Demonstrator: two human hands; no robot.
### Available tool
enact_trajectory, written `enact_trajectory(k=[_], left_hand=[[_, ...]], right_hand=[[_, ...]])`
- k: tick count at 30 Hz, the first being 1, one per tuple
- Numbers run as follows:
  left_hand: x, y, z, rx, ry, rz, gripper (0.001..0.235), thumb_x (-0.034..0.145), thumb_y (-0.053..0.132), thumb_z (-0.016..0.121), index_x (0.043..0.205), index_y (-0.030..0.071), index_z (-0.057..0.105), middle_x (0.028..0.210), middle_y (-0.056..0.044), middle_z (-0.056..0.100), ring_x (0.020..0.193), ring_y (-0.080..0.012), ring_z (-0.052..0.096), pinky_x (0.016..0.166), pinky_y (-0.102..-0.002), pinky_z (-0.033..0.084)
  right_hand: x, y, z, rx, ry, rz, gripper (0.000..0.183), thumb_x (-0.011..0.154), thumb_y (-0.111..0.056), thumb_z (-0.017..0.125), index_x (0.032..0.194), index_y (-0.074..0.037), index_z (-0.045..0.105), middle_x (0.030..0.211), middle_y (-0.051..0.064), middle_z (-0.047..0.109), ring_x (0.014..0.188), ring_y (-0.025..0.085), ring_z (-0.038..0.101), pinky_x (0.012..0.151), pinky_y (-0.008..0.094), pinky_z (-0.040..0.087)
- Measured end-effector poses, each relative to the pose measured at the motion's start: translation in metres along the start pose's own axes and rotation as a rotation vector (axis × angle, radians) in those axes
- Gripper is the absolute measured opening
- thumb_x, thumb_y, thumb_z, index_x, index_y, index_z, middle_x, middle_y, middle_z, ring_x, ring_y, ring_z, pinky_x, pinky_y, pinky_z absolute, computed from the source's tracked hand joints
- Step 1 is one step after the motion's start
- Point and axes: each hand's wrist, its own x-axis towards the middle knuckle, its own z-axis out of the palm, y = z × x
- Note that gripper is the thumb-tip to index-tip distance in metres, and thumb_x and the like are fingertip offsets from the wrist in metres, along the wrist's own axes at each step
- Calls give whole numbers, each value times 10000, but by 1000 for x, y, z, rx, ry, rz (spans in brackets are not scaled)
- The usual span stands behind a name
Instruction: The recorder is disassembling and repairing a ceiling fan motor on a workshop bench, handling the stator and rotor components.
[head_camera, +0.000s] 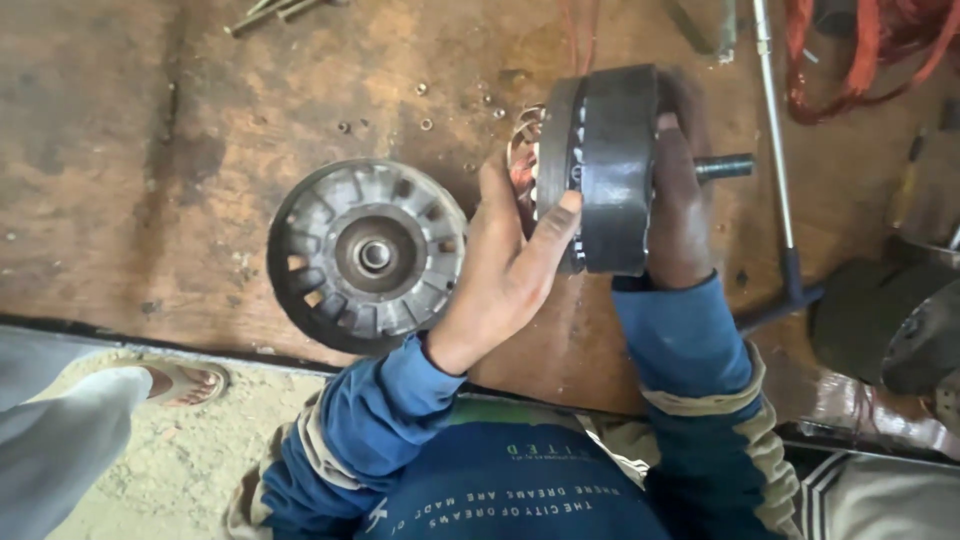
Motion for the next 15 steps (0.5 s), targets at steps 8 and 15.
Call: enact_trajectory(k=[8,15], left_hand=[[-9,-9,-14,-67,-92,-25,601,1111,205,556,1565,-30,240,1477,-133,476,1383,-185,456,1194,-331,377],[-15,-5,-15,-179,-125,-140,827,1067,396,572,1639,-42,168,1581,-141,416,1488,-203,388,1260,-331,298]], right_hand=[[-9,16,-5,-101,83,-67,426,1158,-208,454,1527,-1,410,1422,136,561,1338,202,545,1210,336,419],[-9,6,0,-46,53,-49,518,1136,-180,473,1603,-33,303,1462,151,554,1322,224,569,1193,358,465]])
